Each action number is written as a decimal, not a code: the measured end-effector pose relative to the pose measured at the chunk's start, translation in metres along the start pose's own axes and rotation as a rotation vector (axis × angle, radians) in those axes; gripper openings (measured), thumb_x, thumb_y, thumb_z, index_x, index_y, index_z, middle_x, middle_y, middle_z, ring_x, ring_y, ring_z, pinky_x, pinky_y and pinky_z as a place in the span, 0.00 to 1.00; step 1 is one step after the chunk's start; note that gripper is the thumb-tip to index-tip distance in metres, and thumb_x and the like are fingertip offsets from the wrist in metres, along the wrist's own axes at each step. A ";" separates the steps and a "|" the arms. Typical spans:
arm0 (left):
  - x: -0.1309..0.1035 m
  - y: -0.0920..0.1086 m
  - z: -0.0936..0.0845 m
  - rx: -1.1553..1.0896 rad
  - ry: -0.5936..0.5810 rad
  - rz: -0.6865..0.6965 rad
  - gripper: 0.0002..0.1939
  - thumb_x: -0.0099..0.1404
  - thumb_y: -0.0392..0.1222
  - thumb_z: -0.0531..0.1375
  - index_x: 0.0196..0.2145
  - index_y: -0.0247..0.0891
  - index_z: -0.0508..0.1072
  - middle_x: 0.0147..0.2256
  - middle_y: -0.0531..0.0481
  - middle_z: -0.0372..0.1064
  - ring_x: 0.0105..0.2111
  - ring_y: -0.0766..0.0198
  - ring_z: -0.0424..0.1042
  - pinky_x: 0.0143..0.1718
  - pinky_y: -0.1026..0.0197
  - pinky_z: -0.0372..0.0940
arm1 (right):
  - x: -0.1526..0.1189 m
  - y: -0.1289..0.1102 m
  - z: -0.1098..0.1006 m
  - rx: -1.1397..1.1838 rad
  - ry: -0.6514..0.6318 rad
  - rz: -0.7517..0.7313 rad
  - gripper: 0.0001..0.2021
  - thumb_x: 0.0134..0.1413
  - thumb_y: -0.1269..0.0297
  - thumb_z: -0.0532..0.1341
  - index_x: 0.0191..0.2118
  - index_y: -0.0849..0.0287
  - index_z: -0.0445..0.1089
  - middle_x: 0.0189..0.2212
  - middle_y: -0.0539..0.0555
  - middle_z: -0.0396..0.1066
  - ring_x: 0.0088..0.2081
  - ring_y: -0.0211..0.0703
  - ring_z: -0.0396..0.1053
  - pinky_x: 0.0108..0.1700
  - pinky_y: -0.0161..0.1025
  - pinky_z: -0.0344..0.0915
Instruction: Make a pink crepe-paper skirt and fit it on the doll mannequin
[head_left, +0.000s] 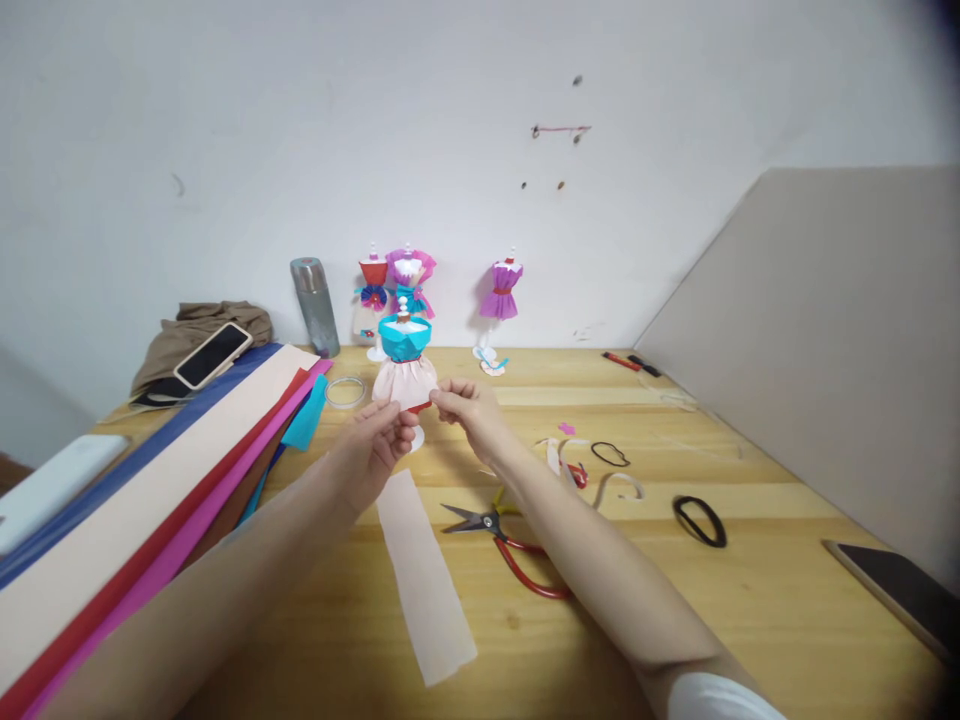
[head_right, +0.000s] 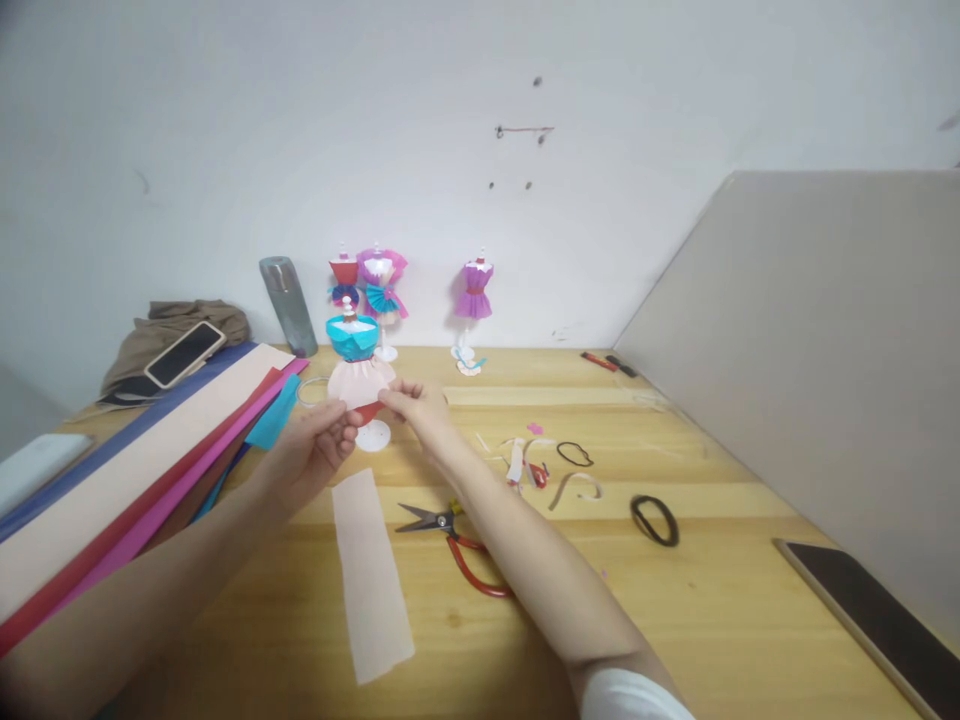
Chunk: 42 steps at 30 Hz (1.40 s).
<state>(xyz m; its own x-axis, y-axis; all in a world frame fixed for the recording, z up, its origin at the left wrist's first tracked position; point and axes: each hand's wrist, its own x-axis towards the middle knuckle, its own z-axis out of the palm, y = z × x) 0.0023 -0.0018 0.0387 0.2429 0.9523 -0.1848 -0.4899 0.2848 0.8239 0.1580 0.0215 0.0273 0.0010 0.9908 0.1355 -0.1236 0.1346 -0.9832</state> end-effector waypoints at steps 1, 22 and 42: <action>0.000 0.000 0.000 -0.007 0.014 -0.005 0.07 0.56 0.36 0.67 0.27 0.33 0.71 0.24 0.51 0.72 0.21 0.74 0.68 0.23 0.72 0.64 | -0.001 0.000 0.000 -0.033 0.039 -0.033 0.11 0.39 0.57 0.65 0.22 0.59 0.68 0.17 0.46 0.59 0.22 0.34 0.53 0.28 0.36 0.49; 0.004 0.005 0.000 0.276 0.001 0.049 0.13 0.50 0.45 0.67 0.23 0.31 0.72 0.14 0.54 0.64 0.11 0.74 0.57 0.13 0.70 0.46 | 0.010 0.020 0.015 -1.040 0.345 -1.198 0.06 0.52 0.74 0.57 0.31 0.58 0.70 0.31 0.54 0.68 0.34 0.44 0.63 0.37 0.43 0.54; 0.002 0.011 0.003 0.302 0.007 0.024 0.19 0.55 0.49 0.64 0.16 0.34 0.66 0.14 0.51 0.64 0.11 0.71 0.60 0.13 0.67 0.50 | 0.018 -0.030 -0.005 -0.705 0.316 -1.161 0.06 0.57 0.70 0.56 0.39 0.57 0.69 0.32 0.55 0.70 0.36 0.46 0.68 0.39 0.46 0.66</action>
<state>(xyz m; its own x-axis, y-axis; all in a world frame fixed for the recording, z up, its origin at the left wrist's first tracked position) -0.0003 0.0028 0.0486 0.2274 0.9595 -0.1660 -0.2239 0.2174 0.9500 0.1663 0.0353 0.0587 -0.0096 0.2572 0.9663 0.6220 0.7582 -0.1956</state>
